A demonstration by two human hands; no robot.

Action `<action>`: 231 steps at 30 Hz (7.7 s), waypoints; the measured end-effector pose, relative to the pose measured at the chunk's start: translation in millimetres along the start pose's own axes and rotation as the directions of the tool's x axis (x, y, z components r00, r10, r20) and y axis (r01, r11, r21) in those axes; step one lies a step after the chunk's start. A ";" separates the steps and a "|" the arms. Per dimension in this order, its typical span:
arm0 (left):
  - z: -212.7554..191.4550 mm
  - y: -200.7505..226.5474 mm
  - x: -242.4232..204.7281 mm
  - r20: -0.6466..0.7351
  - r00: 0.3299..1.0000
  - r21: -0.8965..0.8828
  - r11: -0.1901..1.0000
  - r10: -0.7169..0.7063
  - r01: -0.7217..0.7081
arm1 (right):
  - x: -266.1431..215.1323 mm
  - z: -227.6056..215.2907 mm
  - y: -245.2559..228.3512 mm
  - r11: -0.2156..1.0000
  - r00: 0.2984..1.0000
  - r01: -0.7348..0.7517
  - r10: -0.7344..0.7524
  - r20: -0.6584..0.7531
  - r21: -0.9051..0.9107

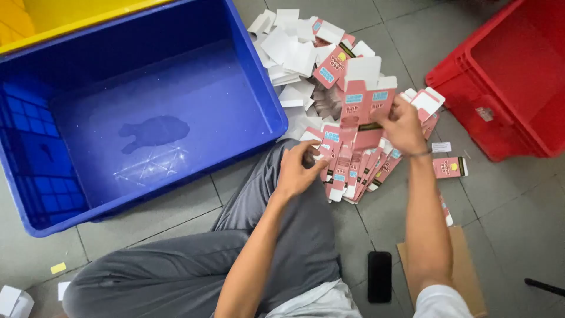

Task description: Folding flat cardboard templates into small boxes and placing them into a blue plastic bin.

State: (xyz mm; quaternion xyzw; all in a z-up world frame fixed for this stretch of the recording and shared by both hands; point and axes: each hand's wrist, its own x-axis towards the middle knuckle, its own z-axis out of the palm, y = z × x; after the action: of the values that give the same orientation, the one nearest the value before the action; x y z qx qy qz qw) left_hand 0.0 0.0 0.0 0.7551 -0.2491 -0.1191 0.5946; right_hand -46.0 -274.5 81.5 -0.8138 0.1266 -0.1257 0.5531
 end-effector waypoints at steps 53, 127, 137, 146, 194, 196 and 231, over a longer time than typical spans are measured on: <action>-142.3 3.2 -134.3 -0.269 0.960 -0.054 0.995 0.072 -0.089 | -118.4 314.3 -24.1 0.949 0.994 -0.102 0.085 0.070 0.299; -183.2 49.6 -157.8 -0.421 0.830 -0.098 0.891 0.367 -0.444 | -114.0 261.2 -85.7 0.606 0.637 0.583 -0.754 0.158 0.542; -184.5 60.8 -167.9 -0.425 0.773 -0.206 0.781 0.471 -0.589 | -119.9 247.4 -116.9 0.385 0.363 0.845 -0.923 0.130 0.370; -182.2 46.8 -169.2 -0.356 0.905 -0.305 0.886 0.233 -0.348 | -122.0 278.3 -76.2 0.607 0.974 -0.058 -0.141 0.180 0.793; -176.5 46.7 -185.5 -0.610 0.597 0.032 0.770 0.520 -0.638 | -122.7 265.1 -117.6 0.548 0.550 0.686 -0.821 0.152 0.479; -176.1 50.8 -184.8 -0.606 0.602 0.039 0.775 0.520 -0.631 | -122.6 263.3 -114.9 0.536 0.547 0.697 -0.827 0.130 0.477; -173.1 0.9 -184.9 -0.432 0.891 -0.615 0.677 0.139 -0.404 | -144.3 287.3 -128.7 0.834 0.808 0.490 -0.544 0.225 0.254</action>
State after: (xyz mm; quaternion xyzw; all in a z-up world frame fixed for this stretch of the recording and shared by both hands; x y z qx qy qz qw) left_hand -74.5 240.8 25.1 0.4405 -0.1875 0.0242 0.8776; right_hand -73.5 70.6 89.8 -0.7719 -0.1946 -0.1635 0.5828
